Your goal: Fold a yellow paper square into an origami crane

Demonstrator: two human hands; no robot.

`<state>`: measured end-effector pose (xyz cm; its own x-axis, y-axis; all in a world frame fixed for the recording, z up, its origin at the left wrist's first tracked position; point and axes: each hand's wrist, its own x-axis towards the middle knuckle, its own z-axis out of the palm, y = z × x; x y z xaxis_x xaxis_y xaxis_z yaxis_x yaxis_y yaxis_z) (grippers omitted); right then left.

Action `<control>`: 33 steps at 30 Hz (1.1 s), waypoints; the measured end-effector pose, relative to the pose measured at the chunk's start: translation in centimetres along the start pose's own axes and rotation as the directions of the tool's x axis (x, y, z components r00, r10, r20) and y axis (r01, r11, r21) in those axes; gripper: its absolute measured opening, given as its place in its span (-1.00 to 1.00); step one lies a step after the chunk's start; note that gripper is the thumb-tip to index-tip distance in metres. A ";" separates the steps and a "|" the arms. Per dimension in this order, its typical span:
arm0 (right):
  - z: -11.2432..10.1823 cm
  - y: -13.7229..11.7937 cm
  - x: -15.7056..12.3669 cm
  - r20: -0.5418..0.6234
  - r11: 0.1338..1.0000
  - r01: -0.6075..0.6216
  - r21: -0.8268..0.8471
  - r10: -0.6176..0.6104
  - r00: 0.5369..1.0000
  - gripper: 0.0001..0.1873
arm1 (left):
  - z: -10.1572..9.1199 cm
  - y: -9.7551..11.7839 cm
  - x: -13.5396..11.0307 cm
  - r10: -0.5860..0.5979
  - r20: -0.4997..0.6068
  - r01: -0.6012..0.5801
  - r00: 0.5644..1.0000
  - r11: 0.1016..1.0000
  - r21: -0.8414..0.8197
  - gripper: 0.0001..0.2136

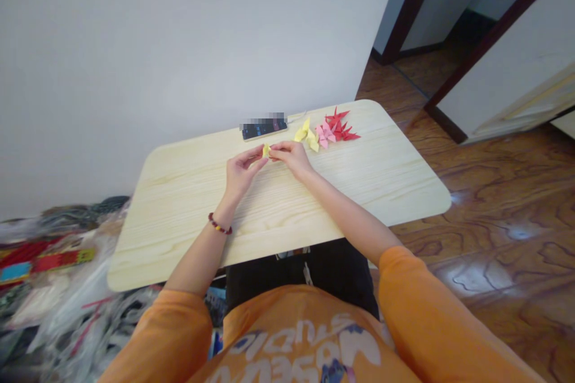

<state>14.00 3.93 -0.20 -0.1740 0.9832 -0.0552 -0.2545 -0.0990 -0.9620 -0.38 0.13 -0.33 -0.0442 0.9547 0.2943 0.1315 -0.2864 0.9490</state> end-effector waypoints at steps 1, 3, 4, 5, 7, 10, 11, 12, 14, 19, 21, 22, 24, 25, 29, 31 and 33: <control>0.0 0.0 0.0 -0.001 1.000 0.000 -0.003 0.000 1.000 -0.78 | 0.0 0.1 0.0 -0.006 0.008 0.006 1.000 1.000 0.001 -0.62; -0.1 -0.1 0.1 -0.001 1.000 -0.003 -0.009 0.003 1.000 -0.78 | -0.2 0.2 0.0 -0.007 0.028 0.007 1.000 1.000 0.010 -0.61; -0.1 -0.1 0.1 0.001 1.000 -0.005 -0.013 0.005 1.000 -0.78 | -0.2 0.3 0.0 -0.003 0.038 0.002 0.999 1.000 0.017 -0.60; -0.2 -0.1 0.1 0.003 1.000 -0.007 -0.015 0.008 1.000 -0.78 | -0.3 0.3 0.0 0.003 0.050 -0.004 0.999 1.000 0.026 -0.60; -0.2 -0.2 0.1 0.015 1.000 -0.007 -0.012 0.007 1.000 -0.79 | -0.5 0.4 0.1 0.011 0.068 -0.014 0.998 0.999 0.036 -0.60; -0.3 -0.3 0.1 0.042 1.000 -0.005 0.004 0.005 0.999 -0.82 | -0.8 0.5 0.2 -0.009 0.091 0.008 0.996 1.000 0.014 -0.62; -0.3 -0.4 0.1 0.050 1.000 -0.010 0.011 0.009 0.999 -0.83 | -0.9 0.6 0.3 -0.024 0.098 0.024 0.995 1.000 -0.001 -0.63; -0.4 -0.4 0.1 0.055 1.000 -0.016 0.014 0.015 0.998 -0.83 | -0.9 0.6 0.3 -0.037 0.101 0.039 0.994 0.999 -0.013 -0.64; -0.4 -0.5 0.0 0.057 1.000 -0.022 0.010 0.021 0.998 -0.84 | -0.9 0.8 0.2 -0.046 0.102 0.048 0.994 0.999 -0.022 -0.65; -0.3 -0.5 0.0 0.045 0.999 0.009 -0.032 -0.007 0.999 -0.84 | -0.6 0.8 -0.1 0.019 0.054 -0.021 0.998 0.999 0.038 -0.59; -0.3 -0.4 0.0 0.046 0.999 0.006 -0.034 -0.004 0.999 -0.84 | -0.5 0.6 -0.1 0.030 0.024 -0.031 0.999 0.998 0.053 -0.62; -0.3 -0.4 0.0 0.047 1.000 0.002 -0.031 -0.001 0.999 -0.84 | -0.4 0.5 -0.1 0.030 0.010 -0.030 1.000 0.998 0.052 -0.63; -0.3 -0.4 0.0 0.050 1.000 -0.003 -0.019 0.004 0.999 -0.84 | -0.4 0.4 -0.1 0.026 -0.013 -0.025 1.000 0.999 0.044 -0.66; -0.3 -0.4 0.0 0.053 1.000 -0.003 -0.012 0.004 0.999 -0.84 | -0.4 0.4 -0.1 0.024 -0.021 -0.023 0.999 0.999 0.041 -0.67; -0.3 -0.4 0.0 0.056 1.000 -0.005 -0.007 0.006 0.998 -0.84 | -0.3 0.7 -0.1 0.032 -0.022 -0.031 0.999 0.999 0.044 -0.72; -0.2 -0.4 -0.1 0.053 1.000 -0.006 -0.014 0.007 0.999 -0.84 | -0.2 0.8 -0.2 0.036 -0.018 -0.035 0.999 0.998 0.044 -0.74; -0.2 -0.4 -0.1 0.055 1.000 -0.006 -0.016 0.007 0.998 -0.85 | -0.2 0.9 -0.2 0.039 -0.007 -0.039 0.999 0.999 0.034 -0.76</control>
<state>14.36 3.93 0.18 -0.2278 0.9726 -0.0468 -0.2381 -0.1023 -0.9658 -0.48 -0.37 0.44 -0.0461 0.9421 0.3321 0.1662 -0.3206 0.9325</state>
